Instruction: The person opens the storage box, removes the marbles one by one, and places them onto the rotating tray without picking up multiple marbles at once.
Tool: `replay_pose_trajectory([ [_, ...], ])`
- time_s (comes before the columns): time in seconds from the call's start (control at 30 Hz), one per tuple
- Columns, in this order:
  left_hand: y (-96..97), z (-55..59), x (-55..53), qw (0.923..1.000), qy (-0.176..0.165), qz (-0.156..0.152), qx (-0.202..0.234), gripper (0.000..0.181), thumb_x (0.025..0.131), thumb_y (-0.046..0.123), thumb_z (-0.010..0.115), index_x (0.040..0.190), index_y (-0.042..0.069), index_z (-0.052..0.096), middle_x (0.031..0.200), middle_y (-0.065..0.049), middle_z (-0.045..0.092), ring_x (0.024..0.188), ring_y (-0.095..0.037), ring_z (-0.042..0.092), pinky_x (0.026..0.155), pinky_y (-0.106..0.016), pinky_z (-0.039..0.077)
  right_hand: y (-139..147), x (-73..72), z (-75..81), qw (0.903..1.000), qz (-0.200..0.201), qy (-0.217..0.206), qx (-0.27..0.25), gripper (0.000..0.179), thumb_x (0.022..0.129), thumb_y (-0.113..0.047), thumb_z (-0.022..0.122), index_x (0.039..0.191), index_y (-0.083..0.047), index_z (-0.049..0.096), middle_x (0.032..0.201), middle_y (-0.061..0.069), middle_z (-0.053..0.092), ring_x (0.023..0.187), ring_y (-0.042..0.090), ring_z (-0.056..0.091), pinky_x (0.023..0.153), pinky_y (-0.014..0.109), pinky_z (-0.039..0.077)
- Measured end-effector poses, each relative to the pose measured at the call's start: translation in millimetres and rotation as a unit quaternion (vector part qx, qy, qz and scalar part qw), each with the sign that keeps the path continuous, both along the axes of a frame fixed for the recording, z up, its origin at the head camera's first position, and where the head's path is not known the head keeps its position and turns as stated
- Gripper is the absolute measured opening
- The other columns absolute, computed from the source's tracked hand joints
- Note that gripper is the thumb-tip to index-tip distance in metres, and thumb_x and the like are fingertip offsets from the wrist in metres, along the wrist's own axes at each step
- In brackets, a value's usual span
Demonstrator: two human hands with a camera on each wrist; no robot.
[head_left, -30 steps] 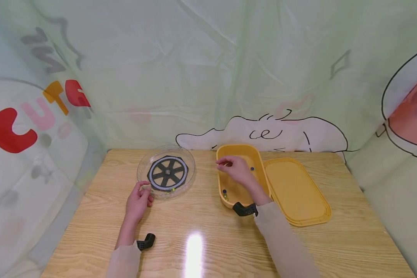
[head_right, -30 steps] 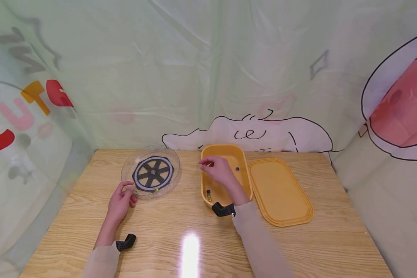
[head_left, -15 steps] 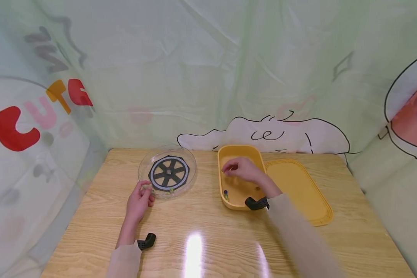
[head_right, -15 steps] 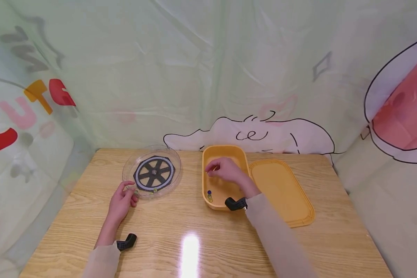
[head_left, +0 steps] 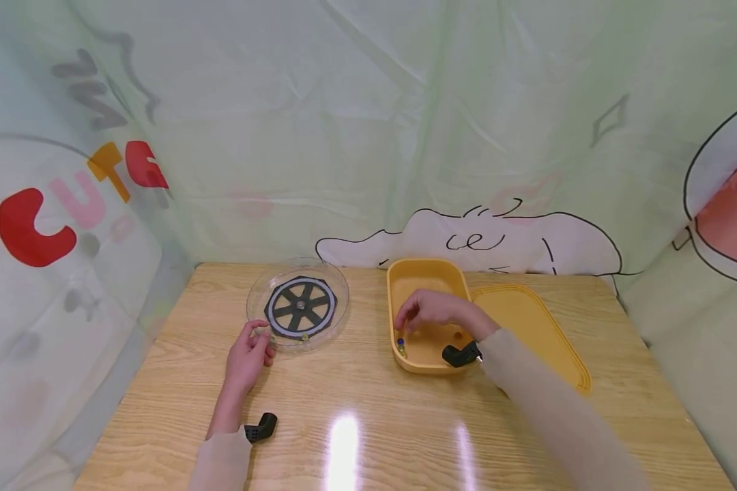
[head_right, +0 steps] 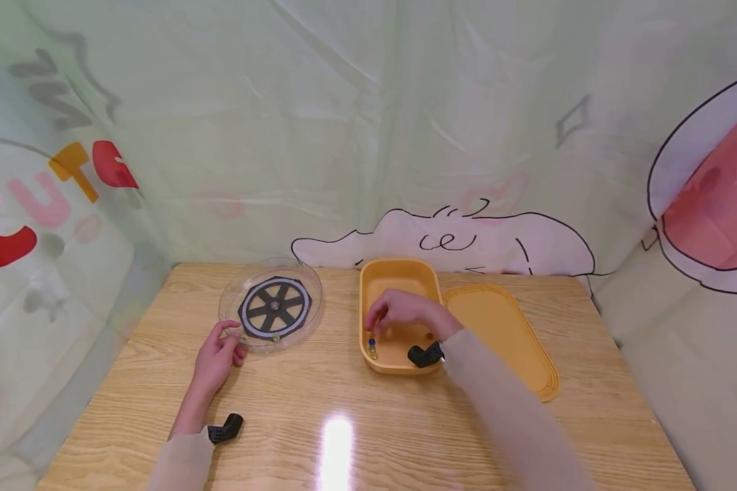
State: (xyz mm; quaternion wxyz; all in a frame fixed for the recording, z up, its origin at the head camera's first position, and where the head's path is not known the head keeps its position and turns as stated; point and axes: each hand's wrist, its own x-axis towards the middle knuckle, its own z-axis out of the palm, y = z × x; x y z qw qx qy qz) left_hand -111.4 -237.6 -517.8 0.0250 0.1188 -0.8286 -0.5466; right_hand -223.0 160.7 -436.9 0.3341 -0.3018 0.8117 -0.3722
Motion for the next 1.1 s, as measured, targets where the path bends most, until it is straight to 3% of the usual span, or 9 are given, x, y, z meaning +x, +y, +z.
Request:
replay_pose_trajectory([
  [0.23, 1.1, -1.0, 0.4, 1.0000, 0.002, 0.001, 0.000, 0.024, 0.104, 0.024, 0.051, 0.127, 0.018, 0.054, 0.071, -0.007, 0.062, 0.057, -0.022, 0.060, 0.059, -0.028, 0.047, 1.0, -3.1, -10.7, 0.9985, 0.047, -0.027, 0.003, 0.016, 0.085, 0.005, 0.071, 0.100, 0.000, 0.076, 0.098, 0.007, 0.074, 0.087, 0.014, 0.062, 0.083, 0.028, 0.049],
  [0.5, 1.3, -2.0, 0.0, 1.0000, 0.004, -0.002, -0.005, 0.024, 0.104, 0.023, 0.050, 0.127, 0.017, 0.054, 0.070, -0.007, 0.062, 0.057, -0.021, 0.060, 0.058, -0.028, 0.047, -2.3, -0.3, -13.7, 0.9966, 0.035, -0.054, 0.052, 0.019, 0.083, 0.007, 0.073, 0.100, -0.001, 0.077, 0.093, 0.005, 0.072, 0.081, 0.012, 0.058, 0.078, 0.026, 0.049],
  [1.1, 1.2, -0.6, -0.4, 1.0000, 0.002, 0.001, -0.008, 0.024, 0.104, 0.024, 0.050, 0.127, 0.017, 0.054, 0.070, -0.006, 0.063, 0.057, -0.021, 0.061, 0.058, -0.028, 0.047, -12.2, 0.3, -18.1, 0.9932, 0.033, -0.004, 0.111, 0.014, 0.079, -0.003, 0.082, 0.090, -0.012, 0.078, 0.078, -0.003, 0.067, 0.073, 0.010, 0.054, 0.071, 0.025, 0.045],
])
